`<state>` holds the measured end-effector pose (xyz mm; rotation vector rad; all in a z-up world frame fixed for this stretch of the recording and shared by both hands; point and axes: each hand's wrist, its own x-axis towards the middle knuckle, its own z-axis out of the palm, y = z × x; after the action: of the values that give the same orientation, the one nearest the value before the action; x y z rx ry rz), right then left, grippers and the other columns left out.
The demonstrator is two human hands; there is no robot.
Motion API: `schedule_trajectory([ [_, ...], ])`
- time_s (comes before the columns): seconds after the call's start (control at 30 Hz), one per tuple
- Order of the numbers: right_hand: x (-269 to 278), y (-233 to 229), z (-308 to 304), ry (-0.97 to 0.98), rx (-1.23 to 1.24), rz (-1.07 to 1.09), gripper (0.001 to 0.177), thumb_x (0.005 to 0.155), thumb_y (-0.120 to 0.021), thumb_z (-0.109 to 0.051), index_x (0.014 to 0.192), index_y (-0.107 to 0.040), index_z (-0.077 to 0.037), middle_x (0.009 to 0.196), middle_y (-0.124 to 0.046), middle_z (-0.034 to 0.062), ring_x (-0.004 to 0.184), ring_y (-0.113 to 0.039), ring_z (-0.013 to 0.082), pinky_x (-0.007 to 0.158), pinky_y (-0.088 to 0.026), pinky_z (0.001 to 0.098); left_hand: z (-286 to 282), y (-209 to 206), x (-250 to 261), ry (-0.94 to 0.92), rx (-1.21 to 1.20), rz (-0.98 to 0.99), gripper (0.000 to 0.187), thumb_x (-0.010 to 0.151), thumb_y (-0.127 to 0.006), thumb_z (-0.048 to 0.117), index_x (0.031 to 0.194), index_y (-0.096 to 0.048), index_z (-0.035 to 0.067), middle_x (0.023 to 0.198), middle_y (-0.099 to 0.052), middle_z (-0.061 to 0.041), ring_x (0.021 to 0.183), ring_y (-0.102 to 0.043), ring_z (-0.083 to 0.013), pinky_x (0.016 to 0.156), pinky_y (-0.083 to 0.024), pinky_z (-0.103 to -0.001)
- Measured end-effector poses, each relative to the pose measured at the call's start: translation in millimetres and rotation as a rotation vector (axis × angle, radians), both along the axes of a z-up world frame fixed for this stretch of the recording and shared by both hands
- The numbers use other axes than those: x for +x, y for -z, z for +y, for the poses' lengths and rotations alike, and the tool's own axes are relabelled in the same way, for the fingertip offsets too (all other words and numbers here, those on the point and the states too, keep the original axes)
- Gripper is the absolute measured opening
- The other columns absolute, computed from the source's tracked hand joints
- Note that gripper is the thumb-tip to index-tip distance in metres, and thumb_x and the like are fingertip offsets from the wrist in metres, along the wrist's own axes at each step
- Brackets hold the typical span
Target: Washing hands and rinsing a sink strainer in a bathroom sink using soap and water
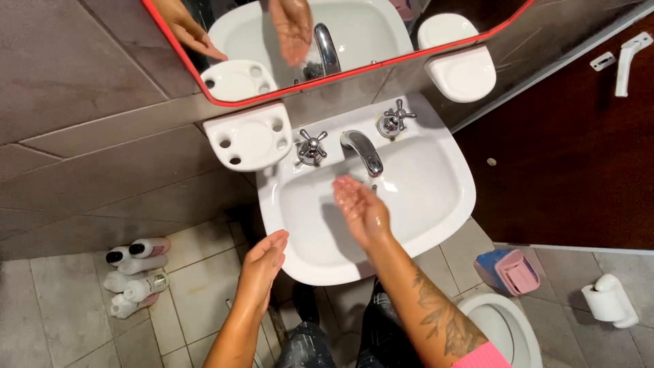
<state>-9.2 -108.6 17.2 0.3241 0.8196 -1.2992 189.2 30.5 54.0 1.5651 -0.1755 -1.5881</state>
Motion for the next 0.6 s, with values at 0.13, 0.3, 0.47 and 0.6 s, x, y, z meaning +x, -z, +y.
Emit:
schedule_trajectory([
  [0.13,13.0,-1.2,25.9,-0.789,-0.082,0.361,0.035,0.105,-0.047,-0.011,0.124,-0.061,0.015,0.116,-0.07,0.0314,0.107,-0.07,0.0356,0.097,-0.058,0.0407,5.8,-1.4,-0.5,-0.047,0.019,0.057,0.053,0.092,-0.057,0.02,0.142,-0.06,0.003,0.151,-0.062,-0.011,0.145,-0.053,-0.0176,0.121,-0.036,-0.031],
  [0.3,-46.0,119.2,-43.9,-0.465,0.12,0.283,0.027,0.107,-0.05,-0.013,0.106,-0.068,0.006,0.102,-0.075,0.0235,0.098,-0.075,0.034,0.091,-0.063,0.0408,6.3,22.1,-8.3,-0.126,0.012,0.059,0.053,0.092,-0.056,0.017,0.144,-0.06,0.004,0.15,-0.063,-0.011,0.144,-0.053,-0.0159,0.12,-0.035,-0.03],
  [0.47,-48.6,121.5,-77.1,-0.227,0.341,-0.057,0.021,0.094,-0.048,0.007,0.088,-0.066,-0.002,0.085,-0.072,0.0113,0.08,-0.073,0.0228,0.077,-0.068,0.0315,-3.3,-3.7,-32.2,-0.16,0.092,-0.026,0.051,0.095,-0.057,0.02,0.144,-0.061,0.009,0.152,-0.06,-0.005,0.145,-0.05,-0.0114,0.12,-0.035,-0.027],
  [0.6,-47.6,92.2,-79.3,-0.562,0.237,-0.09,0.037,0.101,-0.038,0.005,0.132,-0.054,0.015,0.132,-0.063,0.0334,0.124,-0.062,0.0472,0.103,-0.053,0.0575,-15.5,21.1,-59.3,-0.216,0.103,-0.045,0.05,0.097,-0.055,0.019,0.145,-0.06,0.006,0.153,-0.059,-0.008,0.144,-0.051,-0.0155,0.119,-0.035,-0.026],
])
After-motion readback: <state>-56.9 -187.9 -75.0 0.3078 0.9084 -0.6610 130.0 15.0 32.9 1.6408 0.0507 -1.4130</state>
